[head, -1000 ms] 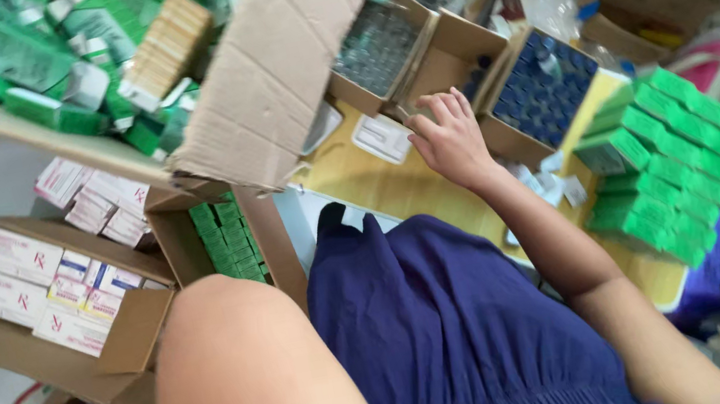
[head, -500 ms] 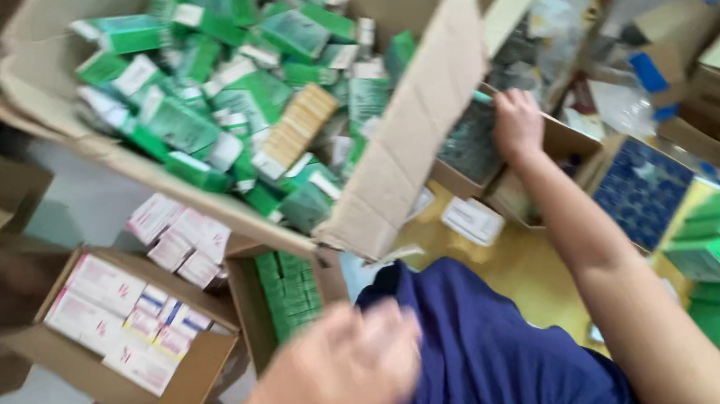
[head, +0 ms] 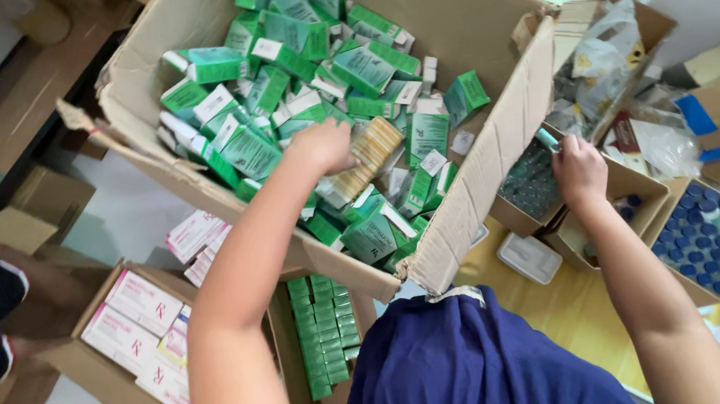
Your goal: The person repeatedly picks up small green boxes and white plastic trays from a large cardboard box. They place the boxes into the trays and then set the filled trays on a table. The person continues this process throughout the clip, handling the items one at a time.
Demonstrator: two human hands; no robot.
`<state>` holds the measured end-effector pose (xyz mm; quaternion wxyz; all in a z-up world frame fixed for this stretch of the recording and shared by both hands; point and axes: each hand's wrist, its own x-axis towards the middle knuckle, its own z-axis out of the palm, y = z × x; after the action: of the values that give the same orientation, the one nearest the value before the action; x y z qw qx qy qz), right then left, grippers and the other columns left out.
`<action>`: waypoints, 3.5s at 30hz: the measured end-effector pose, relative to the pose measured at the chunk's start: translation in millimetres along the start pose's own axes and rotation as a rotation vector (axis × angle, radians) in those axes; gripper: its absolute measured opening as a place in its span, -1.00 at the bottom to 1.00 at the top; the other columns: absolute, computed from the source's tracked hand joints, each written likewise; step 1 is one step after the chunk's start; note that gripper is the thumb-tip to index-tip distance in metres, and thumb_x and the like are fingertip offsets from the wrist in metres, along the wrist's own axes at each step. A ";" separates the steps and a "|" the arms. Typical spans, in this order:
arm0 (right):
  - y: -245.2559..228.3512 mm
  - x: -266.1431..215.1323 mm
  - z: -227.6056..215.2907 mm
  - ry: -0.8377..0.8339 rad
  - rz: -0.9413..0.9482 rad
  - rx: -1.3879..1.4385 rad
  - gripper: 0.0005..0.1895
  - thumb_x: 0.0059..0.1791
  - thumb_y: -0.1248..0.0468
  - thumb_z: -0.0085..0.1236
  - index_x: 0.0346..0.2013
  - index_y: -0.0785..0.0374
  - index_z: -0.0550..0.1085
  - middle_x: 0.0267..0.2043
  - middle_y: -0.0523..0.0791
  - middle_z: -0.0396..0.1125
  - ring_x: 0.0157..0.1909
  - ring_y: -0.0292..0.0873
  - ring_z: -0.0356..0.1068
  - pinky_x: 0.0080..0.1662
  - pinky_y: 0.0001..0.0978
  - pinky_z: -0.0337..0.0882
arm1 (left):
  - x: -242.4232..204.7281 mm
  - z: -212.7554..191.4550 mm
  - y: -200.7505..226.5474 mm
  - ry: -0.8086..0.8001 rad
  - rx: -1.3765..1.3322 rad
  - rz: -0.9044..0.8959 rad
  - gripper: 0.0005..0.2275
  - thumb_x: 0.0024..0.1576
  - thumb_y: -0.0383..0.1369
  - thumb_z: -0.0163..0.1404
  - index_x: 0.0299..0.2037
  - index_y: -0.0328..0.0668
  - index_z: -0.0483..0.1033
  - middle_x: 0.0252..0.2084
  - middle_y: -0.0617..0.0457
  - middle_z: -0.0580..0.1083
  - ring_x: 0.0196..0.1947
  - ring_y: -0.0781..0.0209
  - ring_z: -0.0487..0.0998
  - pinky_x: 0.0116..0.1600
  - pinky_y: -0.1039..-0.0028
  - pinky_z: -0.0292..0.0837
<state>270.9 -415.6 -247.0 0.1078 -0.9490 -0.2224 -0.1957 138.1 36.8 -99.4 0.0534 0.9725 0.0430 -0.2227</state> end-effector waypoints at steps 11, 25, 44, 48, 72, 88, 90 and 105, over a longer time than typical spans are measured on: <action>-51.7 -130.5 -147.7 -0.262 0.262 0.336 -0.83 -0.05 0.30 0.28 -0.20 0.30 0.61 -0.29 0.06 0.47 -0.25 0.08 0.49 -0.16 -0.15 0.47 | 73.8 52.9 33.6 -0.216 0.006 -0.088 0.04 -0.02 0.15 0.24 0.55 0.37 -0.32 0.56 -0.39 -0.24 0.43 -0.34 0.16 0.27 -0.20 0.32; -8.5 -249.1 -57.3 -0.324 0.627 0.052 -0.83 -0.07 0.25 0.23 -0.23 0.23 0.61 -0.20 0.05 0.51 -0.13 0.11 0.50 -0.06 -0.06 0.48 | 63.9 76.4 34.8 0.000 0.063 0.055 0.08 -0.02 -0.13 0.30 0.57 0.20 -0.36 0.50 -0.60 -0.23 0.35 -0.49 0.23 0.17 0.03 0.47; -14.6 -242.1 -69.3 -0.348 0.640 0.111 -0.69 -0.12 0.24 0.31 -0.11 0.24 0.58 -0.20 0.05 0.50 -0.17 0.09 0.50 -0.08 -0.09 0.47 | 59.2 34.5 39.4 0.034 -0.033 0.018 0.01 0.03 -0.01 0.23 0.55 0.22 -0.33 0.49 -0.56 -0.20 0.35 -0.53 0.18 0.24 -0.11 0.34; -26.7 -231.5 -88.6 -0.388 0.650 0.095 -0.64 -0.11 0.20 0.33 -0.06 0.23 0.55 -0.17 0.05 0.48 -0.12 0.11 0.49 -0.07 -0.07 0.46 | 52.5 21.8 36.1 0.211 -0.071 0.093 -0.08 0.03 -0.08 0.24 0.54 0.12 -0.12 0.49 -0.47 -0.06 0.37 -0.50 0.19 0.23 -0.16 0.33; -120.2 -146.7 0.5 -0.350 -0.710 0.150 -0.73 -0.13 0.20 0.05 -0.22 0.21 0.58 -0.20 -0.18 0.37 -0.02 -0.15 0.31 -0.03 -0.24 0.30 | -236.7 -8.1 170.7 0.533 -0.782 0.903 -0.66 0.12 -0.36 0.23 0.08 -0.18 0.51 0.11 -0.06 0.51 0.14 -0.04 0.56 0.22 0.25 0.49; -79.5 -187.0 -86.8 -0.751 -0.293 1.056 -0.87 -0.06 0.37 0.28 -0.25 0.33 0.54 -0.27 -0.10 0.46 -0.19 -0.15 0.50 -0.12 -0.29 0.49 | -217.6 234.6 260.4 0.316 -0.736 0.031 -0.27 0.10 -0.12 0.21 0.35 -0.40 0.12 0.30 -0.35 0.26 0.31 -0.28 0.30 0.33 0.13 0.24; -69.1 -192.6 -100.8 -0.864 -0.096 1.249 -0.88 -0.03 0.39 0.27 -0.23 0.37 0.53 -0.28 -0.13 0.47 -0.21 -0.28 0.49 -0.12 -0.38 0.50 | -212.6 235.0 283.4 0.442 -0.819 0.116 -0.12 0.07 -0.12 0.26 0.41 -0.52 -0.03 0.36 -0.48 0.16 0.36 -0.37 0.21 0.35 0.08 0.16; -40.6 -196.8 -214.9 -0.516 -0.085 1.231 -0.94 0.01 0.40 0.18 -0.28 0.39 0.52 -0.37 -0.08 0.44 -0.34 -0.25 0.42 -0.24 -0.44 0.40 | -199.0 184.5 362.7 0.652 -1.200 0.169 -0.27 -0.02 -0.07 0.32 0.32 -0.18 0.31 0.14 -0.17 0.47 0.11 -0.10 0.55 0.18 0.25 0.47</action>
<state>20.3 -517.4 -131.4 0.5652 -0.7211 -0.3493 0.1962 -80.6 -357.2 -146.7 0.5844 0.7919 0.0967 0.1485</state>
